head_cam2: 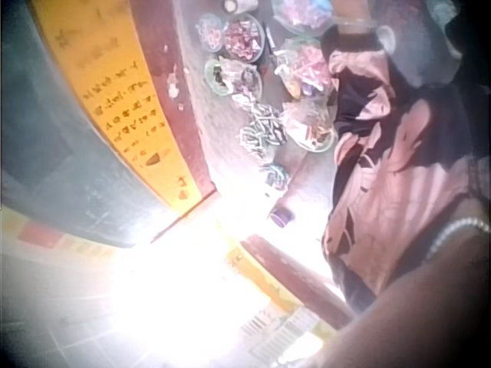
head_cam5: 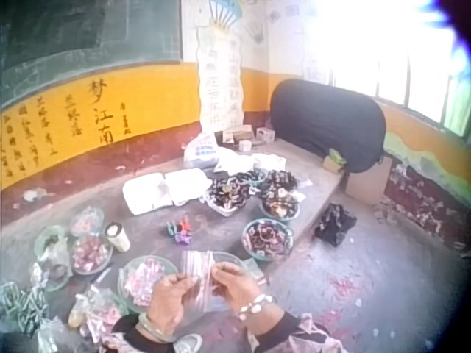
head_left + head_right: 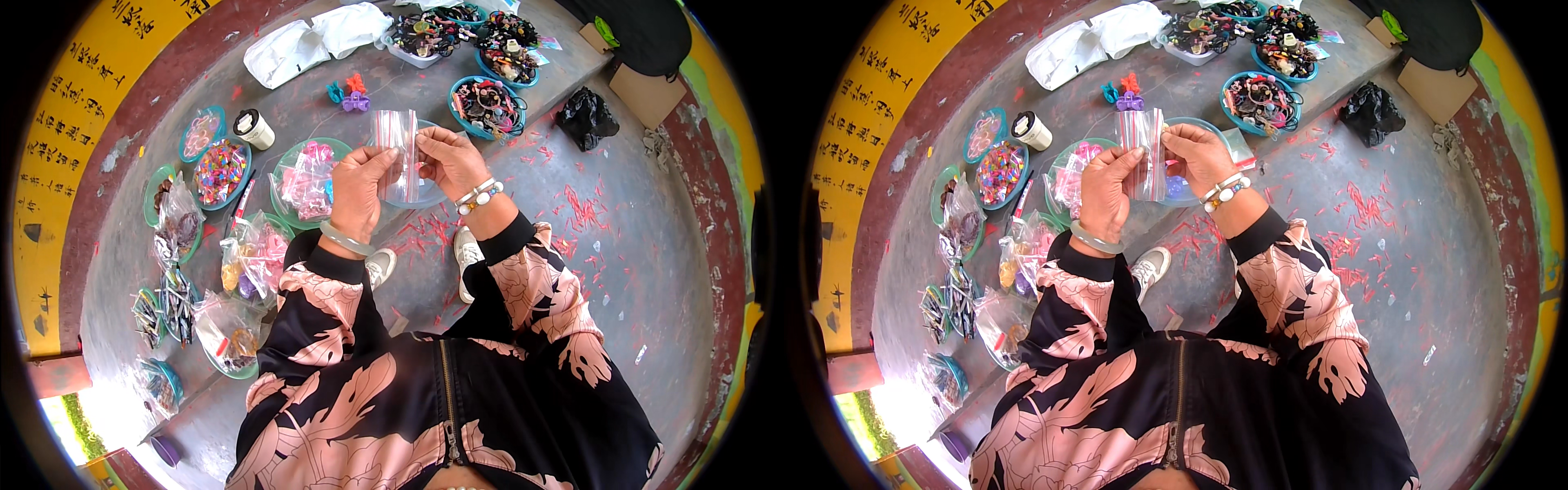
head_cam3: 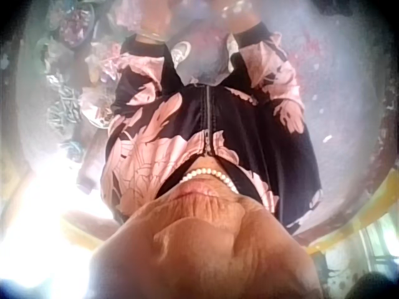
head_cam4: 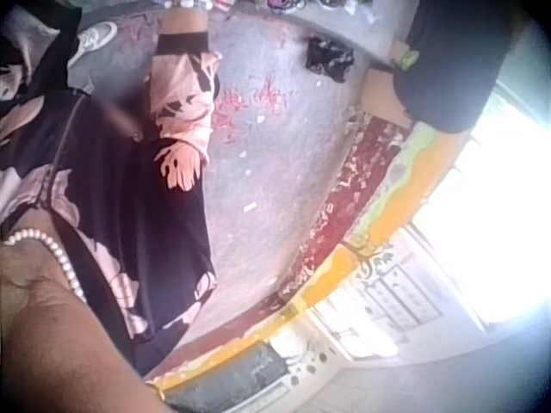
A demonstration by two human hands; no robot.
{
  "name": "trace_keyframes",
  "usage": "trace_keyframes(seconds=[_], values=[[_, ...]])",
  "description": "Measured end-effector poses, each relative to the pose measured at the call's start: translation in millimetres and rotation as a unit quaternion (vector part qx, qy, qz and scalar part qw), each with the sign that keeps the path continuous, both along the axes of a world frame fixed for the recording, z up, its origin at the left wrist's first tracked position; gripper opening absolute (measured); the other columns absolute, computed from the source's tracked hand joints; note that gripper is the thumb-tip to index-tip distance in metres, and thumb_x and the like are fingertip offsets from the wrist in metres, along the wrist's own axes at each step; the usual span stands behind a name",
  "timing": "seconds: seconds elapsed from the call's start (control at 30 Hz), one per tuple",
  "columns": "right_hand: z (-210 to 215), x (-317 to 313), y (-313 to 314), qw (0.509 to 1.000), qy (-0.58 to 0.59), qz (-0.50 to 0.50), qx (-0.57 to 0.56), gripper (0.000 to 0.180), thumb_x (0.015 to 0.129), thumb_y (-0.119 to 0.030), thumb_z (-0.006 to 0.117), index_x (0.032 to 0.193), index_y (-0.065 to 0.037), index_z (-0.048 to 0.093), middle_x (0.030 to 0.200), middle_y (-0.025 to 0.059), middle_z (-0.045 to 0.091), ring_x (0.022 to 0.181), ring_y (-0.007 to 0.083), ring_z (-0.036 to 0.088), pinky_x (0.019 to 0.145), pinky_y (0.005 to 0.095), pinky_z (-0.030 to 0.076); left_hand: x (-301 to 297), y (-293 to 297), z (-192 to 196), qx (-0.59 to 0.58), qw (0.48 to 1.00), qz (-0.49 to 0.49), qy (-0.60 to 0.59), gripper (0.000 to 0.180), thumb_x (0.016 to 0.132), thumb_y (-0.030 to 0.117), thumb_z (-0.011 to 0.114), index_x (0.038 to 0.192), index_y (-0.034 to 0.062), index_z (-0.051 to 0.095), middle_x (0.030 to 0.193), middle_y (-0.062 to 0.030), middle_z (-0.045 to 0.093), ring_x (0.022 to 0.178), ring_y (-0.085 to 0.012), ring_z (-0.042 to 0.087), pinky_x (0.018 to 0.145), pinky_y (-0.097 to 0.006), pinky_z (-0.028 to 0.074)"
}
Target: The person sits on the floor and packs small colorful plastic toys into clear plastic bags. They pick up toys from bowls, place them into bags, and seal the bags by hand.
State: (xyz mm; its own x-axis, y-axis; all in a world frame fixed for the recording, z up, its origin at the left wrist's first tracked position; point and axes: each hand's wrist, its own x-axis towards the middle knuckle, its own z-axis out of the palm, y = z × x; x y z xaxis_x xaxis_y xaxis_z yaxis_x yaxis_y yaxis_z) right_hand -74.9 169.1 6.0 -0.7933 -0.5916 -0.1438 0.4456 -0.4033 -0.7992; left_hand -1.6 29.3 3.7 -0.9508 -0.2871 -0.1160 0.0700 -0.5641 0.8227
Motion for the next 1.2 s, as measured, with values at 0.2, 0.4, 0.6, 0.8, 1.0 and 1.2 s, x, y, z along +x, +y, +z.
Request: trace_keyframes(seconds=[0.2, 0.4, 0.6, 0.8, 1.0, 1.2], values=[[-5.5, -1.2, -1.7, 1.0, -0.002, -0.002, -0.011, 0.01, 0.084, -0.014, 0.058, 0.091, -0.006, 0.06, 0.075, -0.0012, 0.059, 0.064, 0.0086, 0.055, 0.055, 0.0229, 0.044, -1.7, 0.2, -3.9, -0.012, 1.0, 0.002, 0.018, 0.01, 0.077, 0.004, 0.064, 0.082, 0.0012, 0.057, 0.077, -0.0056, 0.062, 0.068, -0.0107, 0.058, 0.064, -0.021, 0.046], [-1.0, 3.9, -7.6, 0.998, 0.052, -0.002, 0.04, 0.013, 0.081, -0.014, 0.063, 0.089, -0.005, 0.06, 0.077, -0.0009, 0.059, 0.066, 0.0077, 0.054, 0.056, 0.0219, 0.041, -0.8, 1.4, -3.1, -0.117, 0.993, 0.02, -0.002, 0.009, 0.077, 0.005, 0.065, 0.08, 0.0013, 0.057, 0.076, -0.0054, 0.061, 0.067, -0.0097, 0.057, 0.063, -0.022, 0.045], [-7.3, 3.2, -6.0, 0.998, 0.045, -0.039, 0.038, 0.009, 0.079, -0.012, 0.064, 0.084, -0.005, 0.063, 0.074, -0.0007, 0.06, 0.063, 0.0073, 0.053, 0.056, 0.0213, 0.041, -1.8, 4.2, -9.1, -0.073, 0.997, -0.017, 0.032, 0.007, 0.079, 0.005, 0.062, 0.083, 0.0007, 0.058, 0.079, -0.0051, 0.061, 0.071, -0.0094, 0.057, 0.068, -0.022, 0.045], [-10.4, -1.8, -2.9, 1.0, -0.009, -0.025, -0.003, 0.007, 0.081, -0.011, 0.062, 0.085, -0.005, 0.063, 0.074, -0.0003, 0.06, 0.063, 0.0083, 0.054, 0.058, 0.022, 0.043, -0.6, 4.5, -2.1, 0.049, 0.997, -0.047, 0.043, 0.01, 0.083, 0.005, 0.057, 0.091, 0.0007, 0.059, 0.087, -0.0061, 0.063, 0.076, -0.0111, 0.059, 0.073, -0.024, 0.046], [-11.4, -3.5, -1.2, 1.0, -0.013, -0.022, -0.013, 0.012, 0.085, -0.013, 0.057, 0.091, -0.005, 0.062, 0.078, 0.0013, 0.062, 0.067, 0.0105, 0.057, 0.061, 0.0242, 0.046, -0.5, -1.0, -6.0, 0.102, 0.992, -0.043, 0.056, 0.011, 0.086, 0.009, 0.052, 0.091, 0.002, 0.059, 0.088, -0.0058, 0.063, 0.077, -0.0124, 0.06, 0.074, -0.026, 0.047], [-6.2, -2.2, -0.3, 0.999, -0.021, -0.024, -0.025, 0.016, 0.087, -0.017, 0.053, 0.093, -0.005, 0.061, 0.081, 0.002, 0.062, 0.07, 0.0116, 0.058, 0.062, 0.0251, 0.046, -1.5, -0.7, -6.8, 0.122, 0.992, -0.02, 0.034, 0.008, 0.086, 0.008, 0.053, 0.086, 0.0018, 0.058, 0.083, -0.0048, 0.062, 0.074, -0.0126, 0.06, 0.072, -0.026, 0.049]])
